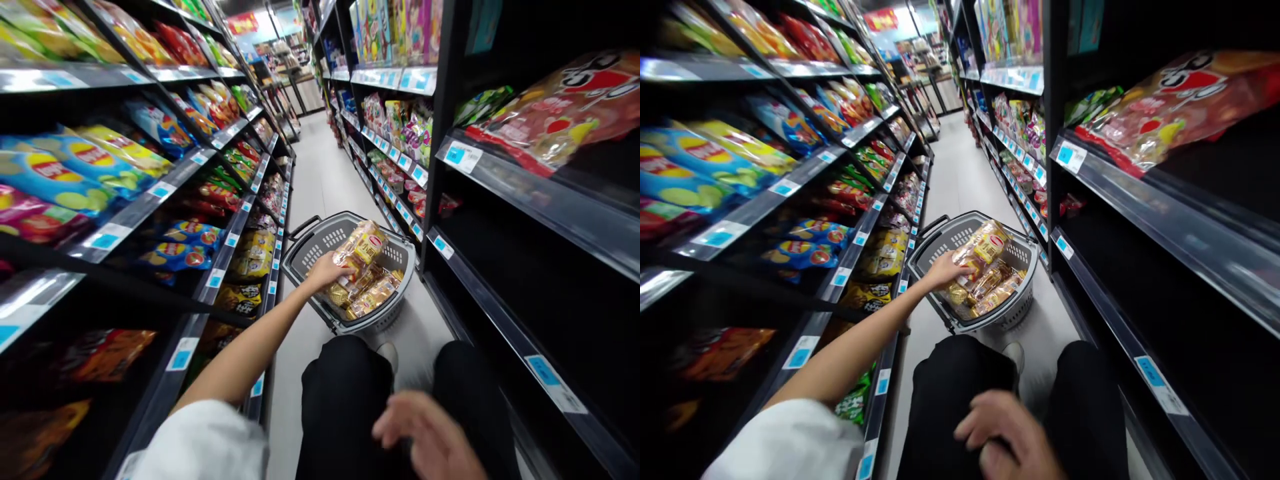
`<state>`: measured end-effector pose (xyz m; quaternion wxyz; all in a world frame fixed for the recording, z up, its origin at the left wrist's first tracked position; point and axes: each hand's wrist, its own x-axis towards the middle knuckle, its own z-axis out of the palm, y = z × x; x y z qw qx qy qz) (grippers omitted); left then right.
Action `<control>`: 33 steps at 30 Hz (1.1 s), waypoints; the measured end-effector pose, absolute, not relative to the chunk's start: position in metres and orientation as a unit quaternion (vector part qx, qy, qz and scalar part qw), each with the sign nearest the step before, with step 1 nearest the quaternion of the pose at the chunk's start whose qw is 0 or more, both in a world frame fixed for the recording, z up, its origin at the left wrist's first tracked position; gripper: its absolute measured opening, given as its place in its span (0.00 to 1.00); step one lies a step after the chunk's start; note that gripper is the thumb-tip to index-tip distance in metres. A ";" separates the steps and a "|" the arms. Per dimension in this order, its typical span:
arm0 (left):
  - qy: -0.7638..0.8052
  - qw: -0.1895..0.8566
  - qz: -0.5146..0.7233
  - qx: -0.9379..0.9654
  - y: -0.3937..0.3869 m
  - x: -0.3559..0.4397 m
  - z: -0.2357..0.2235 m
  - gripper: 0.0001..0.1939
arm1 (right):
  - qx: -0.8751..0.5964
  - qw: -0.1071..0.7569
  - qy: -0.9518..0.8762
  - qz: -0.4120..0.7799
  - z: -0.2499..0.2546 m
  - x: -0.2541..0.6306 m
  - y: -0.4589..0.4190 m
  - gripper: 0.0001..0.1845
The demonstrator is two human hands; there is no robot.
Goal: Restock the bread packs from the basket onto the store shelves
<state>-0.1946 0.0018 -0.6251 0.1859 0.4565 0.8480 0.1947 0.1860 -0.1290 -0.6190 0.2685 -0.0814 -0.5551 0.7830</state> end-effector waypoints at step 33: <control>0.392 0.737 0.392 0.388 -0.033 0.153 -0.588 0.36 | -0.518 0.567 -0.464 0.440 -0.609 0.329 -0.083 0.47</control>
